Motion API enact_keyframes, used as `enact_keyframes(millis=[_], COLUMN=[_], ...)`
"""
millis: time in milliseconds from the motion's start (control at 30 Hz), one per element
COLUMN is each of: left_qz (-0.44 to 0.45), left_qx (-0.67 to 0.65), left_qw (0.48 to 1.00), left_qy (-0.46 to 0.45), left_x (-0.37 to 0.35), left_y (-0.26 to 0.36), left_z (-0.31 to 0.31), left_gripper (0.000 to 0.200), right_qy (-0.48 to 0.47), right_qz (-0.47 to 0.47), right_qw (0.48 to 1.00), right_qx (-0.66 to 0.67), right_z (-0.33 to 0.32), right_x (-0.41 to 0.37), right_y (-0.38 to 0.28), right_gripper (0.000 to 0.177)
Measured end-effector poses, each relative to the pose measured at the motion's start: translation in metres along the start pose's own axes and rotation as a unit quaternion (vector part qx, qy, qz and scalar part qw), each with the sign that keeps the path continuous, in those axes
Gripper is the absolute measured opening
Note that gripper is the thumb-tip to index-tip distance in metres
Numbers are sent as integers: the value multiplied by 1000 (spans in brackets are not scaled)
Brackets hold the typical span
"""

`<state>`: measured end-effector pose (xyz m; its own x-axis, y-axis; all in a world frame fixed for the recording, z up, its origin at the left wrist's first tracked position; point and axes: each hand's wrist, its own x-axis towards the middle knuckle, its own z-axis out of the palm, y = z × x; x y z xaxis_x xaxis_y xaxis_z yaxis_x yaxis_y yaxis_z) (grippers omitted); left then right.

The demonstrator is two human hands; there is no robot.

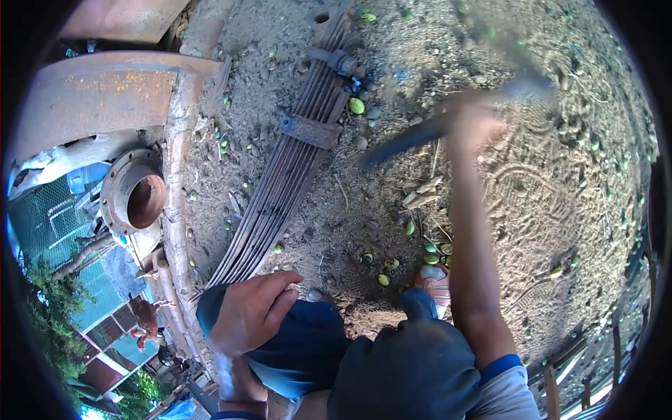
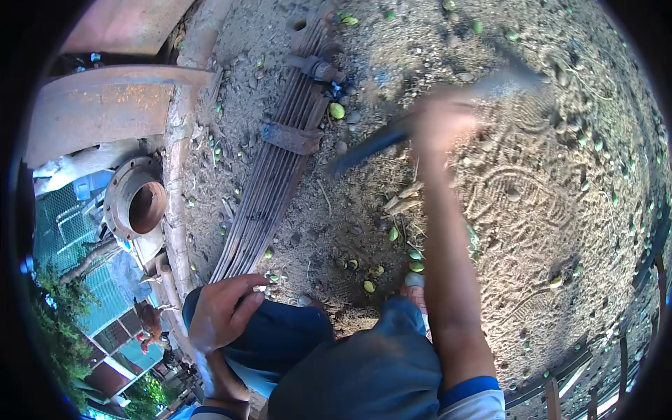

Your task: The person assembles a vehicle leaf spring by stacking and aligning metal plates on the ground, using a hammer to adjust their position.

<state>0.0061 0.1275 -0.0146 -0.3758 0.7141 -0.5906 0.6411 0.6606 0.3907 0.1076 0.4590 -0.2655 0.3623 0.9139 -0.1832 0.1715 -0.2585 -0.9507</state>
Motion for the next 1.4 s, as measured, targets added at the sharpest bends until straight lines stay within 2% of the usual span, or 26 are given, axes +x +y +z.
enact_keyframes(millis=[33, 67, 100, 133, 267, 333, 467, 533, 567, 667, 700, 767, 800, 833, 933, 1000, 1033, 1100, 1300, 1367, 1400], left_qz=[27, 53, 58, 63, 44, 49, 12, 14, 12, 39, 47, 59, 61, 63, 98, 86, 73, 62, 35, 26, 39], left_qx=[-3, -4, 5, 16, 20, -4, -13, 4, 0, -15, -8, -4, -5, -6, 1, -15, -27, -28, -3, 2, 13], left_qw=[1000, 999, 998, 998, 999, 999, 1000, 999, 999, 998, 998, 998, 998, 998, 993, 994, 994, 995, 999, 999, 999], left_qy=[-1, 1, 3, 6, 1, -14, 5, 43, 48, 38, 30, 24, 26, 28, 63, 69, 70, 67, 33, 18, 22], left_x=[6, 10, 16, 19, 15, 5, -6, -8, -9, -10, -10, -11, -12, -13, -18, -22, -25, -30, -49, -57, -61], left_y=[3, 5, 4, 2, 9, 7, -1, -7, -8, -8, -9, -9, -10, -11, -20, -20, -21, -23, -42, -48, -50], left_z=[2, 4, 4, 6, 7, 7, 1, 1, 1, -1, -2, -3, -4, -4, -4, -6, -8, -11, -12, -10, -10], left_gripper=[20, 21, 21, 21, 20, 20, 20, 19, 19, 19, 19, 19, 19, 19, 22, 20, 19, 20, 25, 27, 27], right_qy=[-146, -291, -429, -561, -592, -539, -514, -508, -484, -477, -479, -477, -489, -490, -498, -539, -541, -587, -637, -646, -651], right_qz=[68, 134, 193, 244, 242, 241, 226, 165, 123, -67, -71, -194, -153, -158, -204, -241, -247, -242, -193, -142, -167], right_qw=[987, 947, 882, 789, 768, 807, 826, 844, 867, 867, 865, 833, 835, 833, 817, 771, 768, 734, 690, 679, 662], right_qx=[10, 23, 40, 51, 6, 10, 60, 52, -5, -131, -132, -201, -202, -204, -204, -238, -239, -242, -284, -318, -331], right_z=[4, 8, 14, 16, -26, -41, -63, -73, -78, -91, -93, -96, -96, -93, -87, -86, -87, -91, -110, -115, -118], right_x=[-23, -44, -61, -71, -71, -70, -48, -40, -41, -40, -44, -57, -67, -79, -105, -117, -124, -139, -168, -172, -171], right_y=[2, 1, -4, -8, -5, -5, -6, -8, -16, -26, -27, -32, -37, -41, -41, -32, -32, -31, -13, 0, 14], right_gripper=[11, 8, 11, 18, 19, 19, 20, 19, 18, 17, 17, 21, 25, 25, 22, 18, 18, 15, 19, 21, 24])
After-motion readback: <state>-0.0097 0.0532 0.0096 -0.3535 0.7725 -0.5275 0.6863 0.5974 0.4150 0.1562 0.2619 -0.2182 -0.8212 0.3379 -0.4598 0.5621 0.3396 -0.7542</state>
